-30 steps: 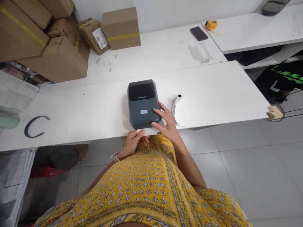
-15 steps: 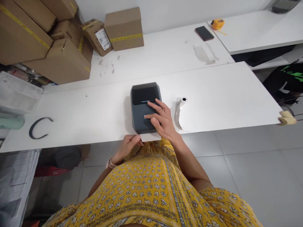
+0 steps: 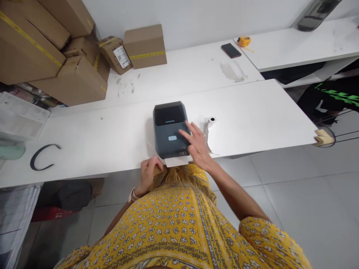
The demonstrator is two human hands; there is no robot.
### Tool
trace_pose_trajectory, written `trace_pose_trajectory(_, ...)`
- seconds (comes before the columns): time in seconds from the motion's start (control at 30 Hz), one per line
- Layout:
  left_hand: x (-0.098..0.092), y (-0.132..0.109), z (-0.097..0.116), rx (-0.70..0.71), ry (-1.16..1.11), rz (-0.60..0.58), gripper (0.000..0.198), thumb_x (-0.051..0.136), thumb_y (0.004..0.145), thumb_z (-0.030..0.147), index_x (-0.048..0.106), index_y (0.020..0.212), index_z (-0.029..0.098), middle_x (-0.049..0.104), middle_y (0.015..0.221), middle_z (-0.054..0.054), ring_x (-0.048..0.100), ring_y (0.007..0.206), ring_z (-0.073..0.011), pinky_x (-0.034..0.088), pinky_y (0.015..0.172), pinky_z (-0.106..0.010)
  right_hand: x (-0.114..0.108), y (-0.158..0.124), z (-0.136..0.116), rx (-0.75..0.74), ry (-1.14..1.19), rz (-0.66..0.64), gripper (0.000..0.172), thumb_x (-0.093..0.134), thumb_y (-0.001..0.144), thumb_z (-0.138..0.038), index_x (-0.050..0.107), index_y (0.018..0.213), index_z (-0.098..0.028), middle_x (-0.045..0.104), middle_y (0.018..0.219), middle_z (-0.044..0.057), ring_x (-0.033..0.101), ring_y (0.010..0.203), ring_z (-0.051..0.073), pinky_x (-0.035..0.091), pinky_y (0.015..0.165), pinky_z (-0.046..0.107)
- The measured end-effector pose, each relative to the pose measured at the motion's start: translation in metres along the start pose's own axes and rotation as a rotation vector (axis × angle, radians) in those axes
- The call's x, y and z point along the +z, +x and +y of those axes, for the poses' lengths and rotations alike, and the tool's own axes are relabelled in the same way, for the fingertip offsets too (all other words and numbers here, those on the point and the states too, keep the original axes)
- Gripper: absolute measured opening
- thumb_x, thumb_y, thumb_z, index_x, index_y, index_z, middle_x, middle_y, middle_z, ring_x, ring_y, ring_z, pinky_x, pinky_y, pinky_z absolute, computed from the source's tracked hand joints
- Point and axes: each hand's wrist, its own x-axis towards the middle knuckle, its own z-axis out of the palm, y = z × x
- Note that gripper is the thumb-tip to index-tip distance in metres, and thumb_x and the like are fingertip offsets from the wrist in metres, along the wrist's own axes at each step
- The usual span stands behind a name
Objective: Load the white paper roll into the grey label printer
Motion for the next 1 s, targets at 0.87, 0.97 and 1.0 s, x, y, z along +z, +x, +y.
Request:
trace_pose_trajectory(0.87,-0.012,0.125,0.034,0.415,-0.170,0.357,0.056,0.056,0.098,0.060,0.058,0.140,0.024,0.063,0.148,-0.013,0.057,0.143,-0.0285,0.042,0.123,-0.047,-0.010,0.138,-0.017,-0.185,-0.009,0.212,0.085,0.005,0.095,-0.082,0.009,0.167,-0.039,0.037,0.168,0.004,0.033,0.159,0.032,0.028,0.129,0.061)
trace_pose_trajectory(0.97,-0.008,0.141,0.016,0.221,-0.044,0.282,0.063,0.072,0.089,0.046,0.053,0.145,0.025,0.053,0.159,-0.015,0.048,0.150,-0.0319,0.042,0.122,-0.049,-0.013,0.188,-0.002,-0.196,-0.042,0.223,0.090,0.009,0.090,-0.088,0.003,0.167,-0.041,0.029,0.173,0.001,0.028,0.161,0.030,0.028,0.132,0.053)
trace_pose_trajectory(1.0,-0.005,0.142,0.009,0.181,-0.017,0.236,0.066,0.074,0.088,0.042,0.050,0.147,0.024,0.052,0.160,-0.016,0.048,0.150,-0.0319,0.043,0.121,-0.049,-0.013,0.201,0.004,-0.186,-0.036,0.227,0.091,0.011,0.089,-0.089,0.005,0.167,-0.042,0.027,0.174,0.000,0.026,0.162,0.029,0.026,0.132,0.051)
